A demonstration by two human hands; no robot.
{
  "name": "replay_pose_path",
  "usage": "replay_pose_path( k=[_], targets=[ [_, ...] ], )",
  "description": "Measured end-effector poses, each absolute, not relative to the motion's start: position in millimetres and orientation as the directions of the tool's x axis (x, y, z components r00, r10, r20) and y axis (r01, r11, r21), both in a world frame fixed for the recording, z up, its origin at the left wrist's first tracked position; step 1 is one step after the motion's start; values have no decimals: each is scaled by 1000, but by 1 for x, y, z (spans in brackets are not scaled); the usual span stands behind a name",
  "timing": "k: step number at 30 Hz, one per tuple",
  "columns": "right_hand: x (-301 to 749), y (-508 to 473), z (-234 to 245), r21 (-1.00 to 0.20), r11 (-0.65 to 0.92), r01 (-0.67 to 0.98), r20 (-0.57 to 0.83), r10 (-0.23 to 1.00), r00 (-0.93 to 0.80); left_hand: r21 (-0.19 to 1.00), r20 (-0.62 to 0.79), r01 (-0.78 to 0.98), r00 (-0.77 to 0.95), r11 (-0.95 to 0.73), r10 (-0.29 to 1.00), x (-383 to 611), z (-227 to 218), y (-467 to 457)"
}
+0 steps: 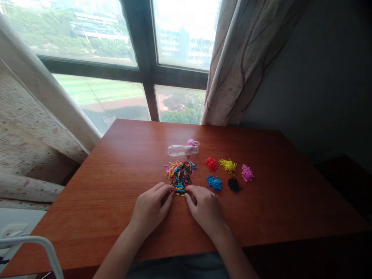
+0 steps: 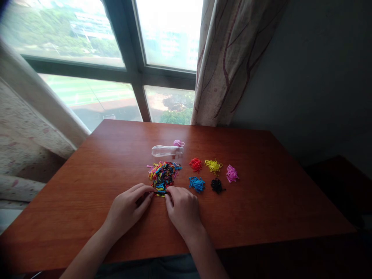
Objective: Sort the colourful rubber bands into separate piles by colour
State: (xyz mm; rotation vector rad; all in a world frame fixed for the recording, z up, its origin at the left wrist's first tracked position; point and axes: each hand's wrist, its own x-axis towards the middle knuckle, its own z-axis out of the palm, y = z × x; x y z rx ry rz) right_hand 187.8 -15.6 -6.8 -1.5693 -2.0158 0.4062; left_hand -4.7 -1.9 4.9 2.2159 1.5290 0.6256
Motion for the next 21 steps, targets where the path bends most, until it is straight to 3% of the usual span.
replay_pose_path(
  k=[21],
  targets=[
    [192,-26,-6,-589,284,757,234,956,-177,548,169,761,305,-346,937,-5,8,-3]
  ],
)
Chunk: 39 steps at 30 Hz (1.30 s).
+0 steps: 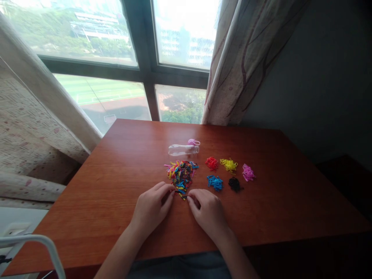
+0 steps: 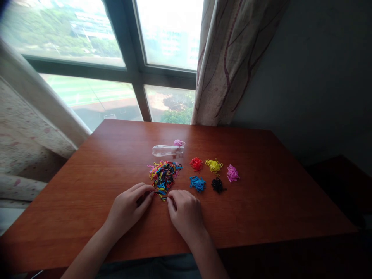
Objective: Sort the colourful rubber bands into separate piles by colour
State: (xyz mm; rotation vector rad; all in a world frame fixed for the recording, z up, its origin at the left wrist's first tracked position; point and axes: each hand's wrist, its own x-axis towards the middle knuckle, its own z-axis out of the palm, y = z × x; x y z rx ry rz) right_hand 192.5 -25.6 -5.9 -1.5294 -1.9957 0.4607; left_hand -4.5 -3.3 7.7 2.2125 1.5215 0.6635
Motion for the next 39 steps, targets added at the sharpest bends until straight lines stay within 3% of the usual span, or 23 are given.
replay_pose_path(
  k=[6,18,28,33,39],
  targets=[
    [197,-32,-7,-619,277,735,269,954,-133,546,191,757,304,-358,933,-4,8,-3],
    [198,-35,-8,-613,243,752,238,964,-118,403,182,820,364,-407,913,7,4,1],
    [197,-37,-7,-673,237,701,252,964,-84,456,190,792,359,-406,914,4,1,-1],
    [220,-39,-8,-733,194,652,318,945,76,477,188,782,355,-401,916,2,0,-3],
    [296,-35,-11,-660,-36,750,384,842,379,485,190,776,357,-404,915,2,0,-2]
  ],
)
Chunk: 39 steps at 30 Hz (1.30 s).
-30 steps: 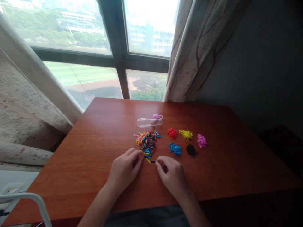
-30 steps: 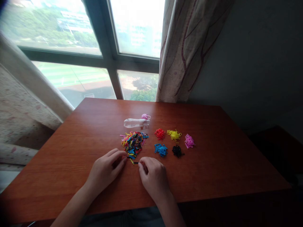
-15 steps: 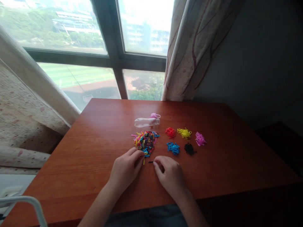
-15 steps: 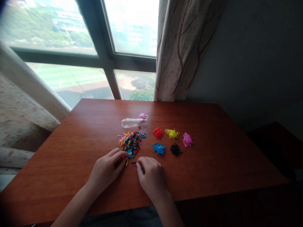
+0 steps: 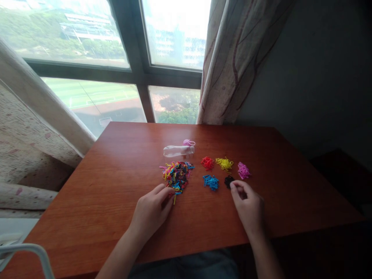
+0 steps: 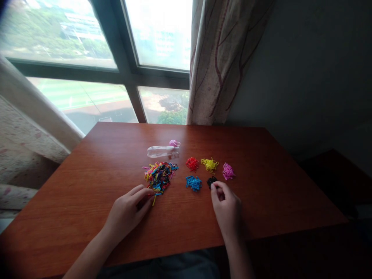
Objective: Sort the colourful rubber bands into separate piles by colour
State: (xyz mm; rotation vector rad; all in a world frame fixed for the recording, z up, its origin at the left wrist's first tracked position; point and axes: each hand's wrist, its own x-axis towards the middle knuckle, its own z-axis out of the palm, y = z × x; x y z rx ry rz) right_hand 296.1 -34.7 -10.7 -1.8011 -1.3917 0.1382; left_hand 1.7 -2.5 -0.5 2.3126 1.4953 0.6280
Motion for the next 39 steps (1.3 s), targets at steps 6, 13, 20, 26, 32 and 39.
replay_pose_path(
  k=[6,13,20,26,32,39],
  targets=[
    [329,-30,-18,-622,-137,771,340,839,424,479,176,780,365,-403,914,1,-1,-3],
    [297,-36,-12,-657,-30,754,389,843,372,478,192,777,364,-410,912,2,1,-2],
    [236,-44,-14,-676,236,698,373,926,49,465,197,782,364,-414,910,2,1,-5],
    [223,-44,-16,-665,291,687,329,941,-81,469,184,793,342,-388,921,3,1,-4],
    [226,-44,-15,-698,273,663,317,947,-56,452,183,792,368,-410,912,2,0,-3],
    [224,-43,-15,-663,275,696,306,948,-83,498,222,761,352,-416,909,2,0,-1]
  ],
)
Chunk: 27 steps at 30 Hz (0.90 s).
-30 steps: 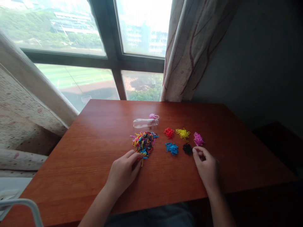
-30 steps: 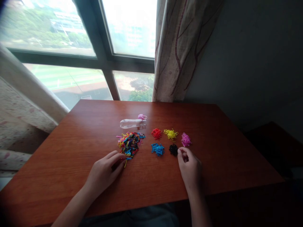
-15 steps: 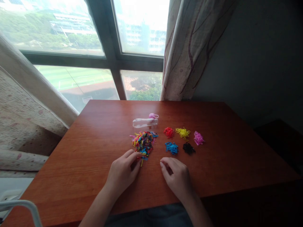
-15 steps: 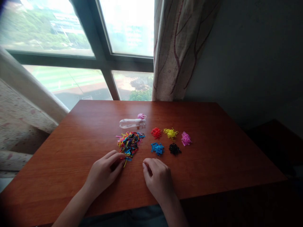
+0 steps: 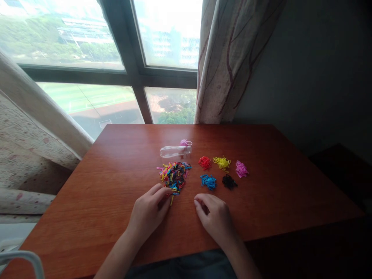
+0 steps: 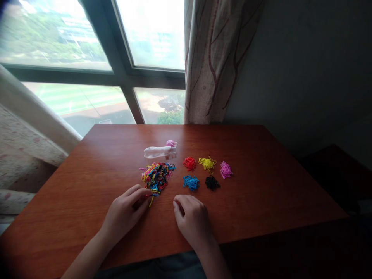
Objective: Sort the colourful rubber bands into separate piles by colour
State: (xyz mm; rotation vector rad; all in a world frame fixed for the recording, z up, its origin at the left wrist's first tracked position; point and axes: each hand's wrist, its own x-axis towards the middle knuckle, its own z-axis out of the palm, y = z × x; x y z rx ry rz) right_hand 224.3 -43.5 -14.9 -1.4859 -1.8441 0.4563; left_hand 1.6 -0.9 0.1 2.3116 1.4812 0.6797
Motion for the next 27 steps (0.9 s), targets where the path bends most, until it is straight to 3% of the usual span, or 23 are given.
replay_pose_path(
  k=[7,16,27],
  targets=[
    [223,-43,-10,-635,257,729,268,958,-104,569,246,662,428,-487,869,38,20,14],
    [223,-42,-14,-608,247,755,280,956,-87,473,175,692,534,-546,828,99,26,43],
    [223,-41,-13,-611,256,749,284,954,-94,507,167,672,538,-540,826,89,24,37]
  ],
)
